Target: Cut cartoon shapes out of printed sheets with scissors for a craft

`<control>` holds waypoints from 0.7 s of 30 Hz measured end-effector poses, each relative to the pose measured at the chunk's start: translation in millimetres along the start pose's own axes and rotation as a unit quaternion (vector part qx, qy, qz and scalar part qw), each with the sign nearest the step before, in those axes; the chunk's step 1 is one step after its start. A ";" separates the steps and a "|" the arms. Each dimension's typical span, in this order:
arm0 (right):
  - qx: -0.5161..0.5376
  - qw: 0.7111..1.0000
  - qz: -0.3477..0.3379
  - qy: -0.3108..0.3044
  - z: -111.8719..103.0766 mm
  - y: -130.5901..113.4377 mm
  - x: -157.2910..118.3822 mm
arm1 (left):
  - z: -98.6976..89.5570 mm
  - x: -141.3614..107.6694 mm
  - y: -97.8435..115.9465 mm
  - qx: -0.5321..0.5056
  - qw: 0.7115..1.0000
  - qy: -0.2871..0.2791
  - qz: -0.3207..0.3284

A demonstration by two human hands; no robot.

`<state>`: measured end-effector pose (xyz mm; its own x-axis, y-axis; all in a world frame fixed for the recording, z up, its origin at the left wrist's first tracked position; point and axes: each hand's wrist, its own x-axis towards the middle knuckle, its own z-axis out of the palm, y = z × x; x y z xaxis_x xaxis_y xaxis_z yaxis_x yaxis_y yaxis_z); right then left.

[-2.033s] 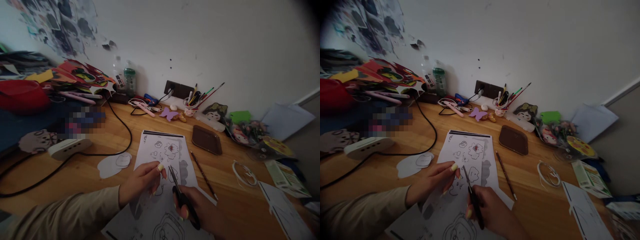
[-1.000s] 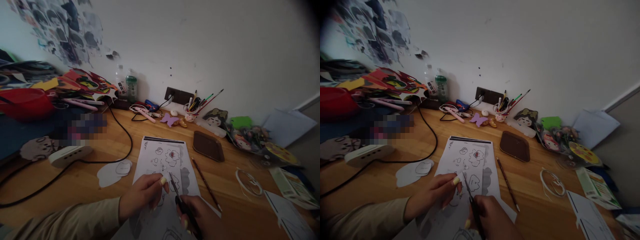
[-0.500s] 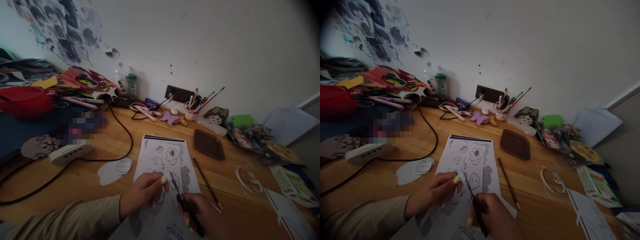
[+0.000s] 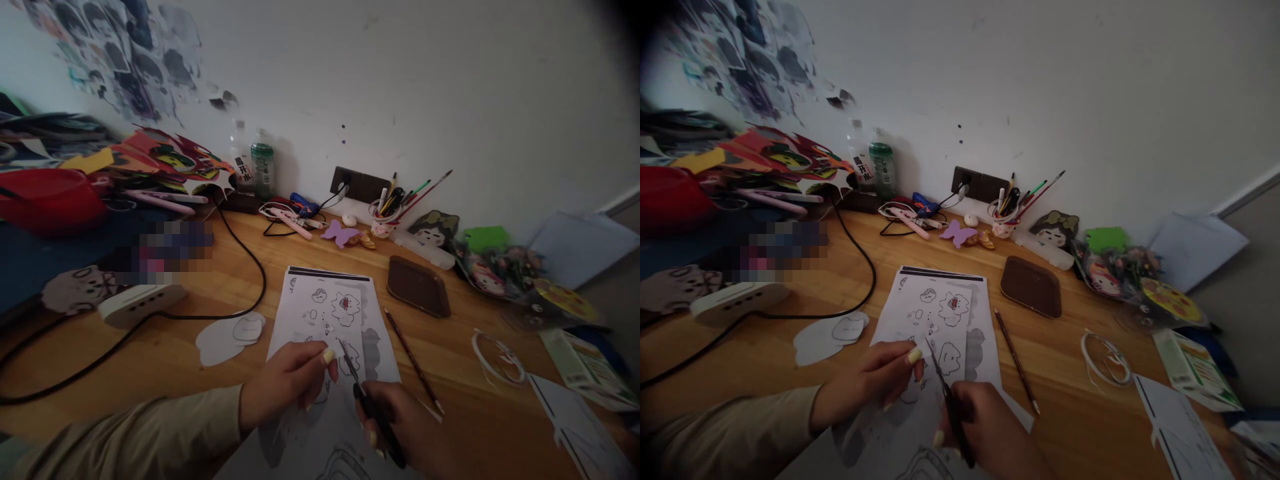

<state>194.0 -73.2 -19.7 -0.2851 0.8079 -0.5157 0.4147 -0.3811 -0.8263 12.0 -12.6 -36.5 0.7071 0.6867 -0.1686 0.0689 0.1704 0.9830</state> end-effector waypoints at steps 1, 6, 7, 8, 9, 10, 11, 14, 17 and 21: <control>0.004 1.000 0.001 -0.001 -0.2 -0.4 0.3 | 0.1 -0.1 0.0 0.000 1.000 -0.001 0.000; 0.021 1.000 0.000 0.001 -1.4 6.4 2.1 | 0.2 -1.2 -1.3 -0.002 1.000 -0.005 -0.002; 0.023 1.000 0.000 0.002 -1.5 8.2 2.3 | 0.2 -1.4 -1.4 -0.001 1.000 -0.005 -0.001; 0.025 1.000 -0.002 0.004 -1.6 9.5 2.3 | 0.2 -1.6 -1.2 -0.001 1.000 -0.004 -0.001; 0.026 1.000 -0.004 0.004 -1.7 10.4 2.2 | 0.2 -1.8 -0.8 0.000 1.000 -0.003 0.000; 0.026 1.000 -0.007 0.005 -1.8 10.7 1.9 | 0.3 -1.9 -0.3 0.001 1.000 -0.001 -0.001; 0.028 1.000 -0.009 0.004 -2.0 10.6 1.5 | 0.4 -1.9 0.2 0.002 1.000 0.000 -0.002; 0.032 0.999 -0.012 -0.002 -2.6 9.8 0.5 | 0.6 -1.7 1.2 0.003 1.000 0.002 -0.007; 0.034 0.999 -0.008 -0.001 -3.3 10.4 0.8 | 0.5 -1.8 0.7 0.002 1.000 0.000 -0.009; 0.023 1.000 0.008 0.010 -3.9 10.0 2.9 | 0.4 -2.3 -0.3 0.000 1.000 -0.001 -0.009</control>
<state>200.6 -73.0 -28.6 -0.2602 0.8104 -0.5250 0.3784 -0.4146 -0.8276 10.6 -14.5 -36.4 0.7067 0.6827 -0.1860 0.0816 0.1825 0.9798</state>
